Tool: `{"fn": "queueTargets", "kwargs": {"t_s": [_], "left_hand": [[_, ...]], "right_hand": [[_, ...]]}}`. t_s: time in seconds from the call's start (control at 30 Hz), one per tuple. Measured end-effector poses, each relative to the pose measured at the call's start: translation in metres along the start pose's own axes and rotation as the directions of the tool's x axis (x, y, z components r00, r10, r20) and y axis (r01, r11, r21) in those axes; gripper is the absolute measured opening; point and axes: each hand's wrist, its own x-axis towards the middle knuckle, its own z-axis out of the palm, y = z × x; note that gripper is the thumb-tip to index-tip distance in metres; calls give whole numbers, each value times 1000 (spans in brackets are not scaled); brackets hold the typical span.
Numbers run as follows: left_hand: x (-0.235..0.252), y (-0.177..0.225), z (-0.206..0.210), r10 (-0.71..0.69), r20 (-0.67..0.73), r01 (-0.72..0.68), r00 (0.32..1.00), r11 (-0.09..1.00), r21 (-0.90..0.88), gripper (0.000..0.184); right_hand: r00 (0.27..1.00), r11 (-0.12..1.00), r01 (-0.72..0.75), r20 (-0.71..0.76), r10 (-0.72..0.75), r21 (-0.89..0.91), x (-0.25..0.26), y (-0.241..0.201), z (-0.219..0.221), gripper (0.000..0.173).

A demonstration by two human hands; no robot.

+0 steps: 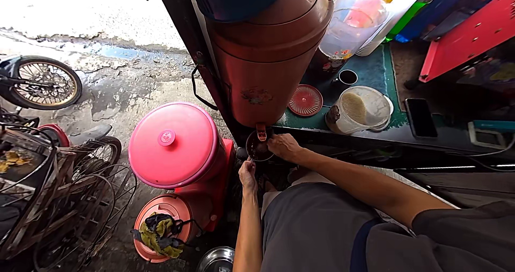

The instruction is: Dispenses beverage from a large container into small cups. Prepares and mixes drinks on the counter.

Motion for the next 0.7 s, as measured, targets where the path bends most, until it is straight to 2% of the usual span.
{"fn": "queueTargets", "kwargs": {"t_s": [0.07,0.1,0.17,0.23,0.3,0.4,0.5,0.53,0.6,0.7], "left_hand": [[1,1,0,7,7,-7,1000,1000,-5,22],[1,1,0,8,9,-8,1000,1000,-6,22],[1,0,0,7,9,-7,1000,1000,-11,22],[2,-1,0,5,4,-5,1000,1000,-14,21],[3,-2,0,7,1,-7,1000,1000,-10,21],[2,-1,1,10,9,-10,1000,1000,-2,23],[2,-1,0,5,3,-5,1000,1000,-3,22],[2,-2,-1,6,4,-6,1000,1000,1,21],[2,-3,-3,12,13,-12,1000,1000,6,21],[0,-3,-3,5,6,-5,1000,1000,-12,21]], "right_hand": [[980,995,95,175,-94,7,-6,-9,-10,37],[970,992,126,206,-127,16,-7,-10,-14,40],[981,992,121,151,-125,35,-7,-7,-15,40],[997,996,78,7,-78,38,-4,1,-7,37],[997,1000,22,-69,-21,15,-2,6,1,34],[999,1000,-20,38,20,-6,-6,-1,-1,34],[969,994,101,222,-106,34,-7,-9,-15,39],[966,991,119,223,-129,55,-7,-8,-18,40],[982,989,130,131,-138,68,-6,-2,-19,40],[981,985,174,-80,-175,-9,-10,7,-13,31]]}}
